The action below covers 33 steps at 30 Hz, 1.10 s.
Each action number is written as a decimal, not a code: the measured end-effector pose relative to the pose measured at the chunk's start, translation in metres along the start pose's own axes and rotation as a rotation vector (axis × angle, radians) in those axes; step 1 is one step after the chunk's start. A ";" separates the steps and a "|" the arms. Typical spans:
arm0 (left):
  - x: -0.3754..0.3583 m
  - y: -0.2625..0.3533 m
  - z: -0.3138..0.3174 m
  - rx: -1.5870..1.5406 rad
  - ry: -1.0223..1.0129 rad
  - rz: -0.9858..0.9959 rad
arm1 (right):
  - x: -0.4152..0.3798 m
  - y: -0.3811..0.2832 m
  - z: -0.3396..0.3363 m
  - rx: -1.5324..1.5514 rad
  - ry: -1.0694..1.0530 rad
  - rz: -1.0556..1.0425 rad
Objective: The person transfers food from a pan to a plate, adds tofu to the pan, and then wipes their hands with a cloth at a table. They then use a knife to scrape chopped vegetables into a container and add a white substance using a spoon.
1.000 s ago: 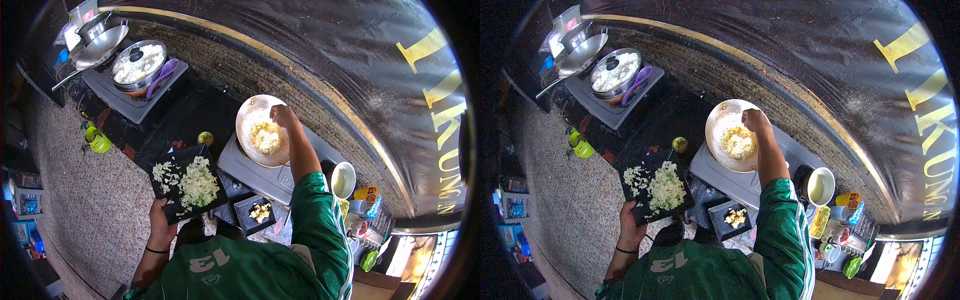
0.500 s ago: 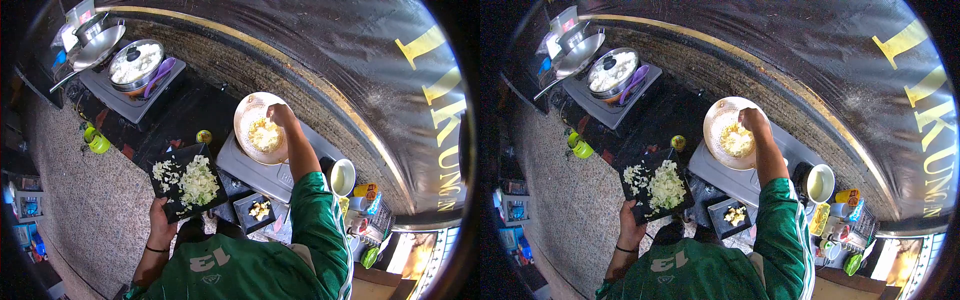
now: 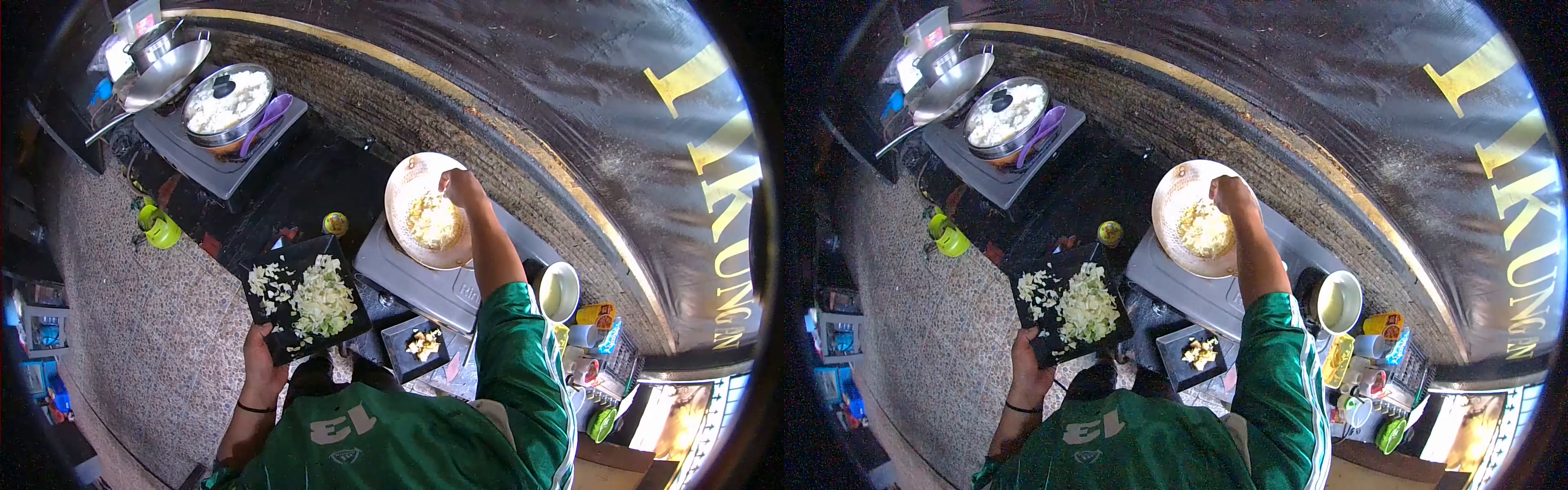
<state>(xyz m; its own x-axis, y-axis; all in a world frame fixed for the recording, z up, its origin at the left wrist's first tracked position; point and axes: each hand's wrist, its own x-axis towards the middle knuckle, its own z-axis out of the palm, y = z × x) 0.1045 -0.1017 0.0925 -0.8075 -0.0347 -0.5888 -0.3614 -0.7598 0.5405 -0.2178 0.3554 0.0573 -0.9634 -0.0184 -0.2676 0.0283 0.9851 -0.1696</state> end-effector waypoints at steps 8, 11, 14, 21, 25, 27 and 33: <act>-0.008 0.003 0.004 -0.021 -0.015 -0.020 | -0.031 -0.029 -0.026 0.009 0.100 0.029; -0.010 0.004 0.005 -0.026 -0.021 -0.045 | -0.029 -0.025 -0.027 0.000 0.112 0.101; -0.008 0.004 0.006 -0.026 -0.031 -0.047 | -0.031 -0.023 -0.032 -0.034 0.110 0.105; -0.003 -0.001 -0.004 0.011 -0.065 -0.076 | -0.041 -0.026 -0.038 -0.023 0.183 0.139; -0.001 -0.002 -0.010 0.013 -0.093 -0.075 | -0.044 -0.021 -0.039 -0.020 0.179 0.077; -0.001 -0.002 -0.012 0.035 -0.091 -0.075 | -0.046 -0.020 -0.037 0.010 0.151 0.078; -0.005 -0.003 -0.011 0.009 -0.100 -0.065 | -0.062 -0.024 -0.044 0.000 0.167 0.103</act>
<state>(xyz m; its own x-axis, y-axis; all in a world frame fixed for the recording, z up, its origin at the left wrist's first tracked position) 0.1142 -0.1066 0.0874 -0.8248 0.0796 -0.5598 -0.4179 -0.7527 0.5088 -0.1703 0.3406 0.1192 -0.9862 0.1112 -0.1224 0.1291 0.9803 -0.1496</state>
